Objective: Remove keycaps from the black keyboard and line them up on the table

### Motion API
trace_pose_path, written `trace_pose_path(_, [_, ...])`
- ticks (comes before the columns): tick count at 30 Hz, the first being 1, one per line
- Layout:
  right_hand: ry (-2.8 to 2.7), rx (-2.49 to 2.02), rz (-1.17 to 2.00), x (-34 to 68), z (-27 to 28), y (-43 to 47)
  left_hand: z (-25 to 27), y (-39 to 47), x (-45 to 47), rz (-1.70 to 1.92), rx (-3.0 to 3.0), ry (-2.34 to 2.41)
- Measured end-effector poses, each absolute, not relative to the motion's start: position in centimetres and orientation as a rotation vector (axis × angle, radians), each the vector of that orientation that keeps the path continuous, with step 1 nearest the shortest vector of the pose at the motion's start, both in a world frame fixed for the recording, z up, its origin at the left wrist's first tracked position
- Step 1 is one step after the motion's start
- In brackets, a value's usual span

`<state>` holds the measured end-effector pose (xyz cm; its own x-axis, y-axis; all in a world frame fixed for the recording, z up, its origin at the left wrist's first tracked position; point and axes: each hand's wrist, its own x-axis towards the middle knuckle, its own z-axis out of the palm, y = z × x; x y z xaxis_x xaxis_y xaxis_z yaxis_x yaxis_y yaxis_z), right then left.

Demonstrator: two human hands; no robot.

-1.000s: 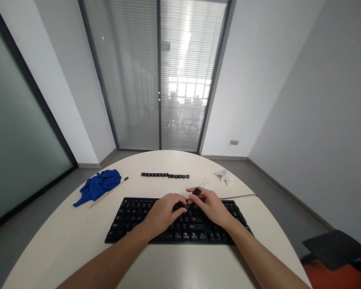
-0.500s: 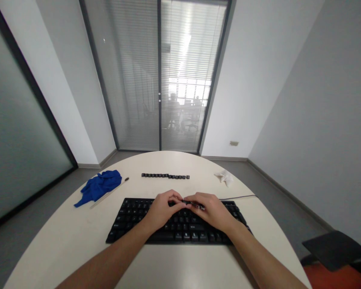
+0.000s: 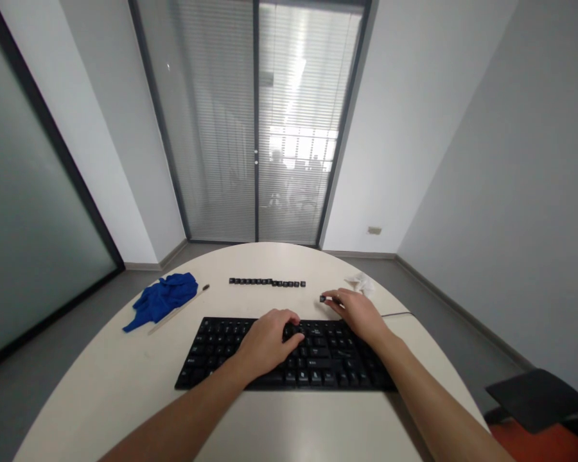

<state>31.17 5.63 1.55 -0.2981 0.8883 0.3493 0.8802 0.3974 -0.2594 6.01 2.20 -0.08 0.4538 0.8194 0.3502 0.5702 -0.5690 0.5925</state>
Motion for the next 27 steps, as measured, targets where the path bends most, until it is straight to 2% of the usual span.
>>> trace_pose_path(9, [-2.381,-1.767,-0.116,31.1,1.5,9.1,0.0,2.1,6.0,0.877,2.318,1.148])
trace_pose_path(16, [-2.33,-1.884,-0.101,30.7,1.1,12.0,0.0,2.1,6.1,0.88,2.301,1.162])
trace_pose_path(27, [-2.236,-1.873,-0.102,29.4,-0.6,13.3,0.1,2.1,6.0,0.866,2.294,1.172])
